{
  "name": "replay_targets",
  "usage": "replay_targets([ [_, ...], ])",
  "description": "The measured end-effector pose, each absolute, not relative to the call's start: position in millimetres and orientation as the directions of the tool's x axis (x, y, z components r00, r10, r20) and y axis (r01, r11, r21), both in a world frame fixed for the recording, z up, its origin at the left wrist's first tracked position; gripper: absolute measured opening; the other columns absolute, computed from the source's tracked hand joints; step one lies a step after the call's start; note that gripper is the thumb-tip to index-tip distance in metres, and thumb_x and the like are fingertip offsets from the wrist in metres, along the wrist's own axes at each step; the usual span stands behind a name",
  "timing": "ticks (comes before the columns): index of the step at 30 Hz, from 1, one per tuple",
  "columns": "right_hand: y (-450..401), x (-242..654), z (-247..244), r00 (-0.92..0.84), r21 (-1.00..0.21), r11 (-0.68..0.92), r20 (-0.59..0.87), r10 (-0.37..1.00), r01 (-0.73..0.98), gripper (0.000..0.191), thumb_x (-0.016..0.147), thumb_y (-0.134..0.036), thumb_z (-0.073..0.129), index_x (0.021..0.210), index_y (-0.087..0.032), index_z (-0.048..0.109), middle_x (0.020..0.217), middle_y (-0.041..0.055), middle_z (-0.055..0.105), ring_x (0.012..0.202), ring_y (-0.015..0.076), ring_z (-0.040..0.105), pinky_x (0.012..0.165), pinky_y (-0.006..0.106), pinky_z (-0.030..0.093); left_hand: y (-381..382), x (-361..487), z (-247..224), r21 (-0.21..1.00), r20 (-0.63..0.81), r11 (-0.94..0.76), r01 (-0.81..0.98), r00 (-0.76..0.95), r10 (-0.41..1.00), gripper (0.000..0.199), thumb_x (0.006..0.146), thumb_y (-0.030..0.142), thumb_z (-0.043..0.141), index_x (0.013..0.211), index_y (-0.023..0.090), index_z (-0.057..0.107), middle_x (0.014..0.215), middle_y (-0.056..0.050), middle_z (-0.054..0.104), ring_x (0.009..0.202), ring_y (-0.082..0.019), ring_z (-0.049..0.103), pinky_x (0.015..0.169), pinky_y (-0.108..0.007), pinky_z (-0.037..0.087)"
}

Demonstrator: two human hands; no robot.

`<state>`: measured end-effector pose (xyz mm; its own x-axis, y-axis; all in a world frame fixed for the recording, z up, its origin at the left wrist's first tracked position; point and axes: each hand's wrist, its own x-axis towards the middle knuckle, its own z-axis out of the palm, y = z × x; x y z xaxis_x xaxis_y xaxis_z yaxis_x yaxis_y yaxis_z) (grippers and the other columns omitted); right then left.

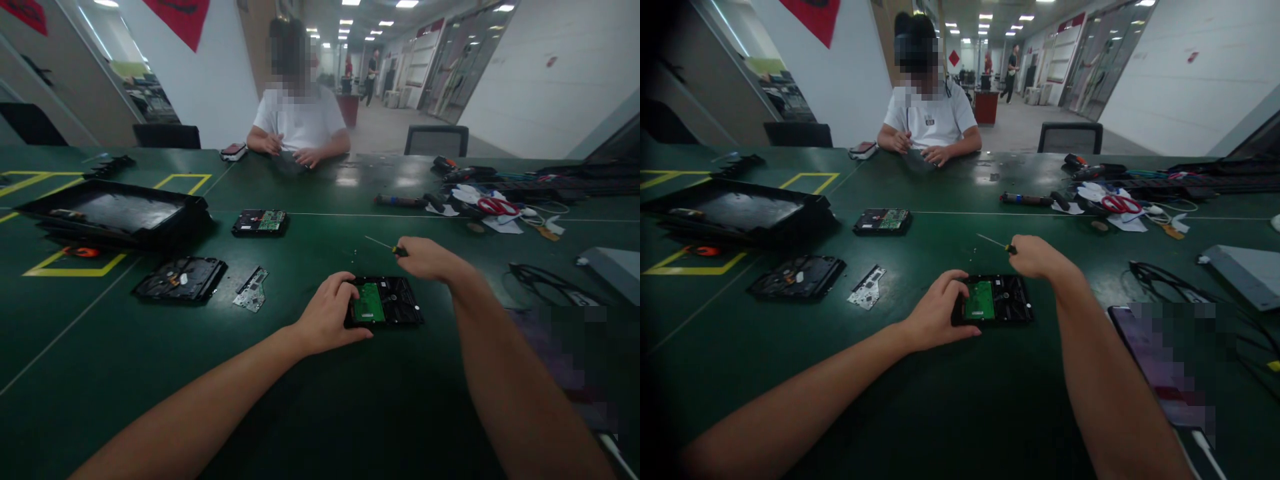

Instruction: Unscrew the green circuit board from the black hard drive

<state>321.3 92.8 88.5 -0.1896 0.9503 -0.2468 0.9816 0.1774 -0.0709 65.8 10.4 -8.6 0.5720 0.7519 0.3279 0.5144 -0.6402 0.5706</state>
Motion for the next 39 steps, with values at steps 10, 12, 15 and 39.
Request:
replay_targets([
  [10, 96.7, 321.2, 75.1, -0.168, -0.102, 0.14, -0.369, 0.914, 0.985, 0.023, 0.092, -0.021, 0.052, 0.1, -0.012, 0.072, 0.094, 0.0175, 0.077, 0.084, 0.0267, 0.073, 0.07, 0.033, 0.049, 10.3, 64.6, -11.0, 0.468, 0.392, -0.707, 0.53, 0.593, 0.703, 0.058, 0.083, 0.033, 0.075, 0.132, 0.024, 0.046, 0.146, -0.017, 0.049, 0.139, -0.038, 0.048, 0.116, -0.06, 0.043],
  [12, 93.0, 317.4, 78.1, -0.163, -0.183, 0.094, -0.41, 0.897, 0.979, 0.021, 0.093, -0.022, 0.052, 0.098, -0.013, 0.071, 0.088, 0.0154, 0.078, 0.077, 0.0241, 0.073, 0.069, 0.032, 0.051, 7.4, 64.9, -9.1, 0.403, 0.414, -0.741, 0.537, 0.615, 0.671, 0.059, 0.081, 0.024, 0.07, 0.135, 0.021, 0.046, 0.15, -0.019, 0.046, 0.145, -0.039, 0.043, 0.123, -0.063, 0.035],
  [15, 85.8, 308.6, 80.6, -0.207, -0.332, 0.043, -0.478, 0.854, 0.942, 0.016, 0.093, -0.021, 0.055, 0.097, -0.014, 0.068, 0.089, 0.0133, 0.079, 0.07, 0.0207, 0.073, 0.065, 0.03, 0.053, -2.5, 68.9, -3.1, 0.309, 0.446, -0.796, 0.52, 0.66, 0.605, 0.063, 0.076, 0.018, 0.068, 0.137, 0.016, 0.048, 0.154, -0.022, 0.044, 0.15, -0.042, 0.036, 0.129, -0.065, 0.024],
  [39, 127.3, 285.6, -17.1, -0.306, -0.274, 0.354, 0.201, 0.93, 0.894, 0.032, 0.095, -0.019, 0.06, 0.123, -0.023, 0.076, 0.12, 0.0101, 0.07, 0.107, 0.0255, 0.067, 0.092, 0.035, 0.051, -59.4, 95.5, -4.0, 0.162, 0.24, -0.896, 0.413, 0.864, 0.442, 0.047, 0.109, 0.039, 0.045, 0.142, 0.006, 0.049, 0.09, -0.009, 0.075, 0.071, -0.021, 0.075, 0.054, -0.03, 0.056],
])
